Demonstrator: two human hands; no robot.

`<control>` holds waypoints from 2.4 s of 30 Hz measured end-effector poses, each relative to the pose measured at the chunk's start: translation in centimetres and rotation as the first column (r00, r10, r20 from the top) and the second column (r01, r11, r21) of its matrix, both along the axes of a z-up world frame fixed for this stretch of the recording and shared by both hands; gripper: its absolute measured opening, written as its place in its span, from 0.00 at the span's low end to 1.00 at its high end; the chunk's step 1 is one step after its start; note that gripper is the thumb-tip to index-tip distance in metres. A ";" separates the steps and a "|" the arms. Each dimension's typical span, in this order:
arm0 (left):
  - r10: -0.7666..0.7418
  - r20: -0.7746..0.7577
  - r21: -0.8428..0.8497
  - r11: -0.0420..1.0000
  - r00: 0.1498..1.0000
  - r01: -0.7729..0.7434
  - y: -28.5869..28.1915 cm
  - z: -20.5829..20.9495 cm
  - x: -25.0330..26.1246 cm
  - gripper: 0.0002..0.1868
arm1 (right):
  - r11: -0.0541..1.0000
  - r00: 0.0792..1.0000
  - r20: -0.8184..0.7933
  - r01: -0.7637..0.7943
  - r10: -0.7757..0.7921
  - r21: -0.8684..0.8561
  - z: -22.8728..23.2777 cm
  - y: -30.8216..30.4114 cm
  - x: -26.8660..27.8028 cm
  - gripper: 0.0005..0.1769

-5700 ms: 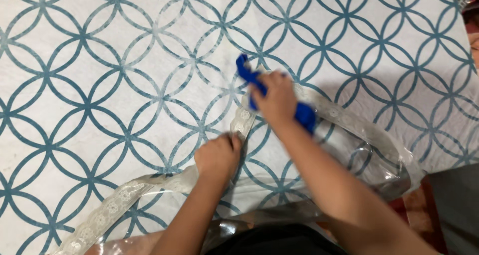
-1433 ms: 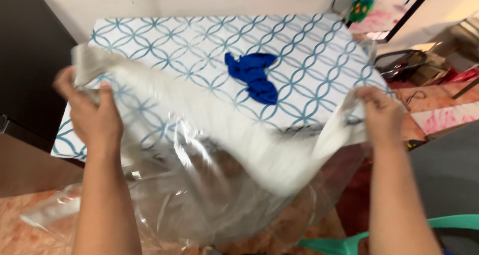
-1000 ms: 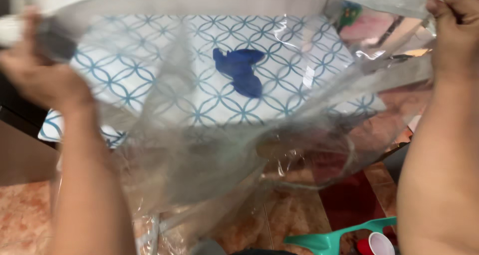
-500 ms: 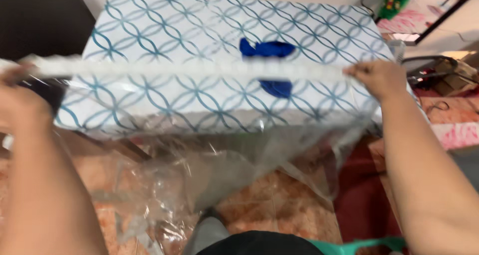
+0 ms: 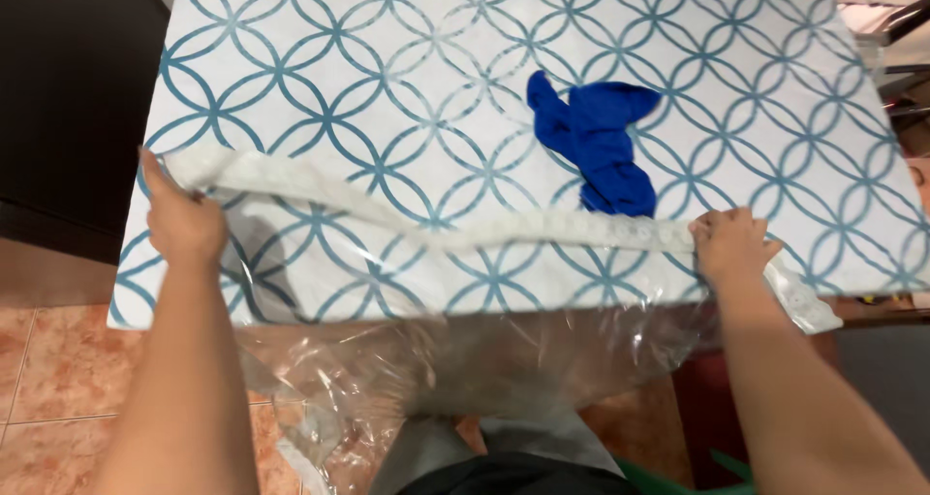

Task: The person spreads a transparent plastic sheet over a patterned table, using a blue cloth to smooth the surface and a lace border strip.

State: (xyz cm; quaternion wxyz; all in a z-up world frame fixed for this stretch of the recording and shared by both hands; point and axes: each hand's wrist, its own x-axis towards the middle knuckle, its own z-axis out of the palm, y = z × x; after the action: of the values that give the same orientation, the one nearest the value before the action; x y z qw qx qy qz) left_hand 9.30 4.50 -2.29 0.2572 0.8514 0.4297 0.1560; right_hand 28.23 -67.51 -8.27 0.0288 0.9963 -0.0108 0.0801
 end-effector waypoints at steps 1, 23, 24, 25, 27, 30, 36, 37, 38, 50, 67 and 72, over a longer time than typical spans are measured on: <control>0.021 -0.061 0.004 1.000 0.998 -0.021 0.1 -1.3 0.5 0.45 | 0.996 1.000 0.002 0.025 -0.026 0.089 -0.6 1.2 -0.5 0.18; 0.226 -0.014 0.320 0.924 0.974 -0.210 0.9 -7.7 -2.5 0.25 | 0.134 0.672 0.332 -0.542 0.662 0.829 4.4 37.1 0.9 0.15; 0.229 -0.010 0.331 0.919 0.973 -0.213 0.9 -7.7 -2.2 0.24 | 0.062 0.602 0.256 -0.455 0.756 0.888 4.6 39.5 -1.7 0.13; 0.234 -0.011 0.341 0.915 0.972 -0.216 0.8 -7.7 -2.3 0.23 | 0.047 0.474 0.172 -0.415 0.863 0.909 4.9 42.1 -3.4 0.18; 0.207 -0.008 0.409 0.894 0.978 -0.185 0.8 -7.6 -2.3 0.22 | -0.036 0.219 0.177 -0.529 0.959 0.848 5.2 46.8 -6.3 0.31; 0.169 0.031 0.368 0.915 0.985 -0.168 1.1 -6.8 -2.6 0.19 | 0.078 0.166 0.092 -0.792 0.982 0.605 5.3 51.5 -10.4 0.43; 0.047 0.042 0.242 0.969 0.998 -0.056 4.0 -5.7 -4.6 0.10 | 0.010 0.140 0.156 -0.773 0.978 0.635 3.1 59.9 -11.4 0.36; 0.049 0.028 0.221 0.974 0.998 -0.054 4.4 -6.3 -4.9 0.09 | -0.035 0.127 0.190 -0.739 0.974 0.673 2.7 61.5 -11.6 0.35; 0.048 0.037 0.244 0.968 0.998 -0.056 4.6 -6.8 -5.3 0.10 | -0.081 0.115 0.224 -0.702 0.968 0.708 2.5 63.3 -12.0 0.34; 0.267 0.118 0.173 0.943 0.957 -0.284 5.8 -5.7 -4.5 0.13 | 0.088 0.144 0.096 -0.895 0.985 0.438 3.0 59.6 -10.6 0.25; 0.156 0.128 0.182 0.967 0.979 -0.178 6.6 -7.0 -5.5 0.09 | 0.181 0.187 -0.036 -0.853 0.982 0.489 4.4 64.9 -13.5 0.26; 0.231 0.127 0.167 0.954 0.965 -0.251 6.3 -5.9 -4.9 0.11 | 0.218 0.247 0.035 -0.906 0.968 0.362 3.7 55.9 -11.7 0.26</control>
State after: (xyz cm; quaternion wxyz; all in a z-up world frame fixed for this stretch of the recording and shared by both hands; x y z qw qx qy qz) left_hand 4.42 10.77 -8.21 0.1800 0.8030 0.5001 0.2698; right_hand 16.53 -11.58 -4.53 -0.1809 0.7901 0.5853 -0.0213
